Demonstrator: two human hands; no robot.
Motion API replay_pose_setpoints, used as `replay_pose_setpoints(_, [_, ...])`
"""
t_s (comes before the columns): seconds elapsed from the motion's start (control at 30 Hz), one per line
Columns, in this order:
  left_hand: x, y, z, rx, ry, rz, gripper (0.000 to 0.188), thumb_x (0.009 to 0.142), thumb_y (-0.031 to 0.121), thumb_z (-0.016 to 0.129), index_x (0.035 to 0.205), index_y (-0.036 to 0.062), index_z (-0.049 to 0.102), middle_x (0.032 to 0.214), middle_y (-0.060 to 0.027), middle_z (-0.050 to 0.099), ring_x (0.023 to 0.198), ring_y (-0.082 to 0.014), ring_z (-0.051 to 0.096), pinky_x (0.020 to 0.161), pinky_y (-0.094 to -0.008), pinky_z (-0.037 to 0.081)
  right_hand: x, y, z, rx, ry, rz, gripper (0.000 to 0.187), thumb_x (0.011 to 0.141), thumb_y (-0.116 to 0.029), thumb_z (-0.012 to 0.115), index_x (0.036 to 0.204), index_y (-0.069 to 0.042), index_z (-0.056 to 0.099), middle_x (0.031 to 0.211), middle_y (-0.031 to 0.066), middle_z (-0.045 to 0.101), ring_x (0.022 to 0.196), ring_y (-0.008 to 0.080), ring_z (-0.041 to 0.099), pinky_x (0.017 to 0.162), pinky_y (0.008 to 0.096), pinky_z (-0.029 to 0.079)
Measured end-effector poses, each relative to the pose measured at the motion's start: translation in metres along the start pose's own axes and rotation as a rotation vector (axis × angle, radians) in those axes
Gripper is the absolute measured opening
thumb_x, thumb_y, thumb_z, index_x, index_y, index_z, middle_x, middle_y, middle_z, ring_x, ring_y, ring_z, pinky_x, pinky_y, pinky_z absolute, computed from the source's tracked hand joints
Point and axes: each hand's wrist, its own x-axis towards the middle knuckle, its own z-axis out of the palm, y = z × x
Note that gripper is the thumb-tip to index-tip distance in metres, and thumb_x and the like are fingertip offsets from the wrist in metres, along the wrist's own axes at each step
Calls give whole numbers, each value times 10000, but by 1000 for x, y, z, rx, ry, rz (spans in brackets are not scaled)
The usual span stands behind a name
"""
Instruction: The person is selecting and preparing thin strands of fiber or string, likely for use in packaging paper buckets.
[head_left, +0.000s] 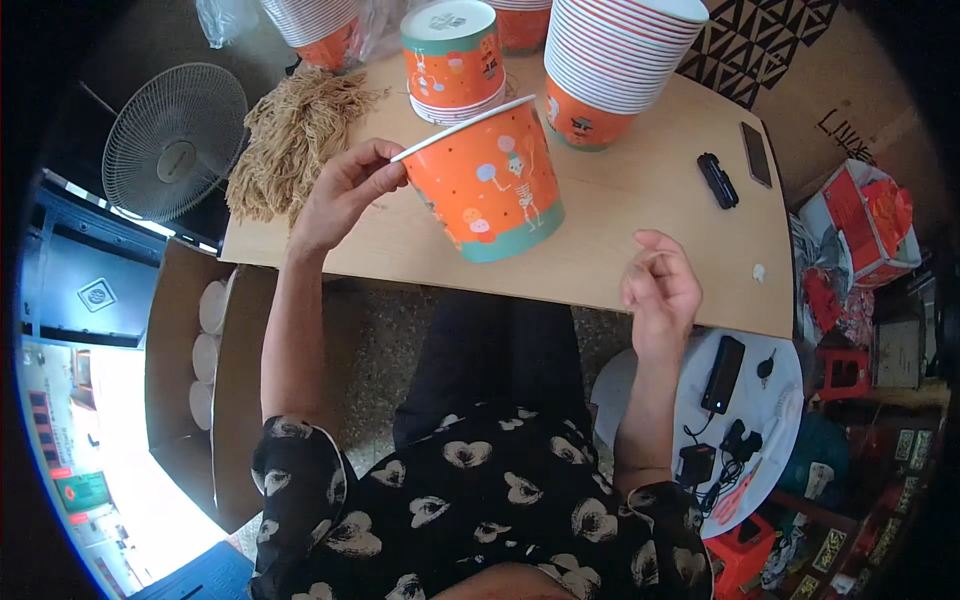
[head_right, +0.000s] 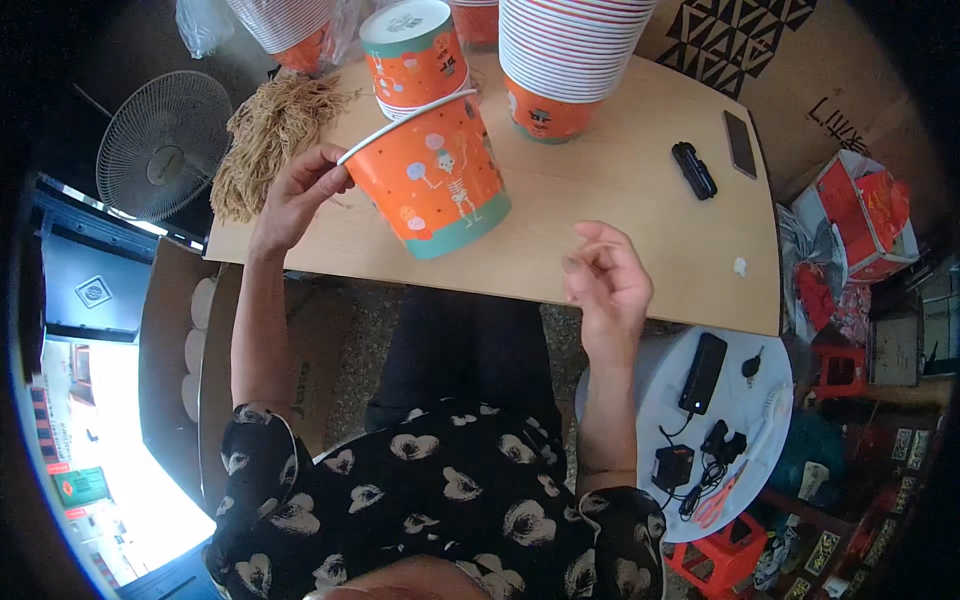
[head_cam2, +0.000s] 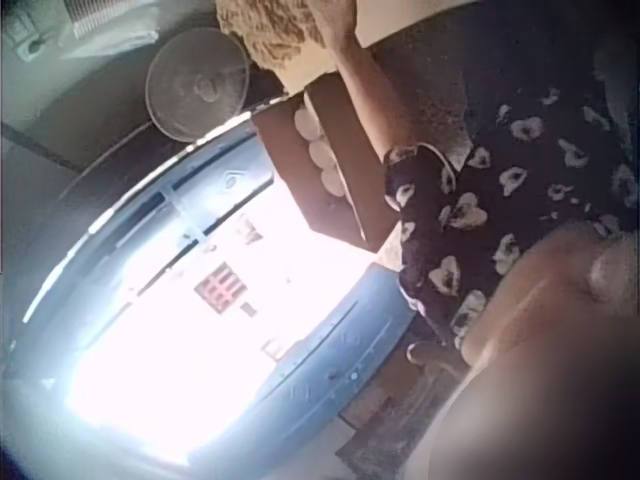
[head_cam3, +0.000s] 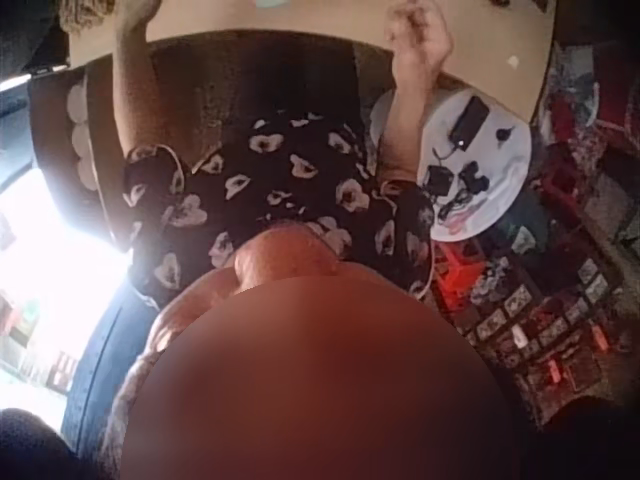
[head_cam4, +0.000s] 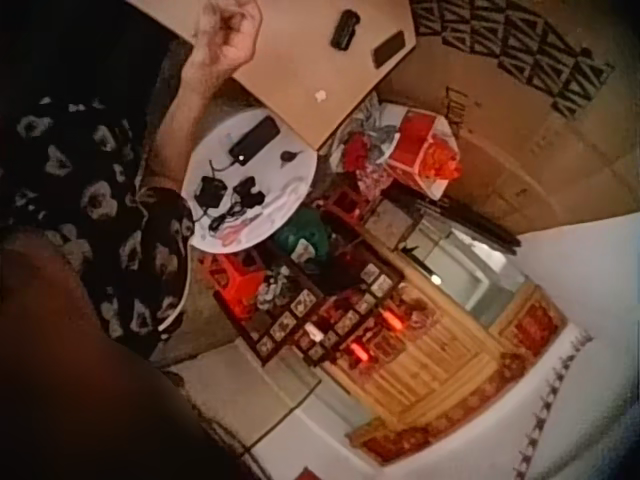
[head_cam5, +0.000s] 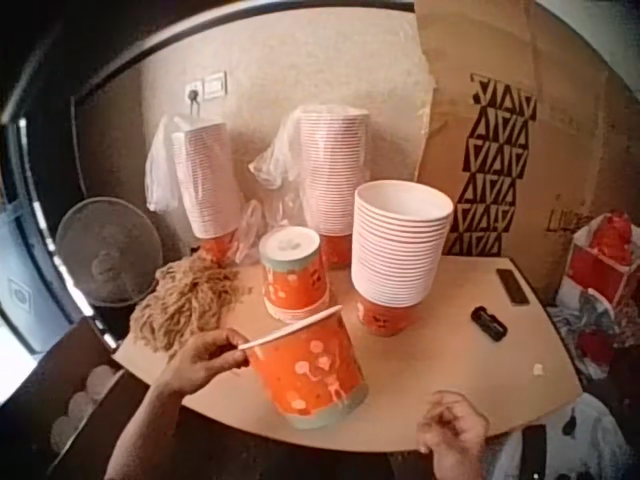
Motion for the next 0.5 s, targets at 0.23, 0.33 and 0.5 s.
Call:
replay_pose_setpoints(0.23, [-1, 9, 9, 455, -83, 259, 335, 731, 136, 870, 920, 61, 604, 985, -8, 618, 921, -122, 600, 790, -295, 493, 27, 20, 20, -40, -115, 165, 345, 962, -135, 631, 1261, 19, 554, 767, 3, 537, 623, 68, 494, 569, 217, 408])
replay_pose_setpoints(0.33, [-4, 14, 25, 574, -93, 311, 332, 682, 144, 886, 848, 56, 612, 1032, -49, 634, 926, -162, 621, 796, -317, 505, 40, 26, 29, -15, -79, 231, 378, 965, -166, 642, 1277, 27, 552, 758, -2, 538, 620, 68, 487, 564, 219, 403])
replay_pose_setpoints(0.5, [-20, -1, 29, 594, -57, 370, 336, 672, 91, 872, 924, 56, 652, 1279, -91, 588, 1019, -202, 634, 873, -353, 536, 49, 25, 50, -241, -168, 83, 394, 956, -159, 663, 1269, 55, 556, 775, -17, 570, 649, 36, 496, 579, 199, 413])
